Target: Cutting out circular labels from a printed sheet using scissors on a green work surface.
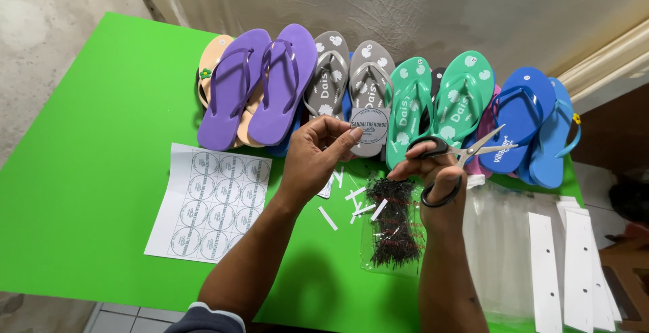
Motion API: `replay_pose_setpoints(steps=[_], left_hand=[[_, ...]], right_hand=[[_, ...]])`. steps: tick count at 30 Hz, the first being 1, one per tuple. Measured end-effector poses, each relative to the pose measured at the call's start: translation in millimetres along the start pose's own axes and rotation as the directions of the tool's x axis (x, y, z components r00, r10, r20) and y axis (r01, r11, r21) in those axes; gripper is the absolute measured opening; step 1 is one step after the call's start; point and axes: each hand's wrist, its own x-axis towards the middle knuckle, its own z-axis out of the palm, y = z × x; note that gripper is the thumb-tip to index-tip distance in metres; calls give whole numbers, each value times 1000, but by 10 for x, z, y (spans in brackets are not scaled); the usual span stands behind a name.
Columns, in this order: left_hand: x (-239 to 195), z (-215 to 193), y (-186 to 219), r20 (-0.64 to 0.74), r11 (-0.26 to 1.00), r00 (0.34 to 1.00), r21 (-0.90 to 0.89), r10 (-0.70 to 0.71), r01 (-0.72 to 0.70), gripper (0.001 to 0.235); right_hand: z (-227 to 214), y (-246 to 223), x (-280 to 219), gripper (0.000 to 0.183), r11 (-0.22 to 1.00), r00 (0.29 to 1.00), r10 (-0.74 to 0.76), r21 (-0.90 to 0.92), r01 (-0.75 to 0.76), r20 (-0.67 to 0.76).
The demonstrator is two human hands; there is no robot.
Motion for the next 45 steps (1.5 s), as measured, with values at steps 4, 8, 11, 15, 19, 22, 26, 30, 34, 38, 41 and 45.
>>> replay_pose_setpoints(steps=[4,8,11,15,19,22,26,30,34,38,41,45], left_hand=[[-14,-23,37,-6,999,1000,-31,23,-23,23],[-25,-61,76,3,998,999,-45,44,-44,24],[-16,-57,67,0,997,999,-63,50,-50,26],[-35,-91,104,-8,995,997,-54,82,-83,26],[-29,-97,88,-9,996,996,-37,85,-85,27],[-39,-78,41,5,996,996,-17,85,-85,27],[-54,-80,-161,0,993,996,69,94,-93,23],[-172,-284,-456,-50,939,998,341,49,-29,21],[-411,-560,-770,-109,790,992,613,67,13,25],[-529,-640,-1060,-139,557,970,831,199,5,26],[-517,-670,-1251,-160,490,973,870,169,58,26],[-486,-697,-1386,-158,352,981,930,111,110,25]], right_hand=[[185,-46,-110,77,996,996,-84,-39,83,-18],[303,81,-350,52,988,1000,6,-156,-9,-16],[236,287,-525,46,975,999,46,-217,-50,-24],[67,653,-706,46,959,996,26,-281,-49,-83],[42,896,-794,52,967,988,90,-225,-117,-125],[39,1012,-853,50,941,982,138,-292,-171,-129],[55,1010,-844,47,942,979,153,-279,-186,-135],[50,978,-829,43,931,984,123,-327,-160,-129],[45,960,-829,42,930,986,121,-332,-154,-118],[40,987,-839,43,925,989,122,-351,-145,-89],[42,978,-847,42,926,990,115,-352,-138,-87],[38,951,-848,42,926,990,109,-353,-133,-88]])
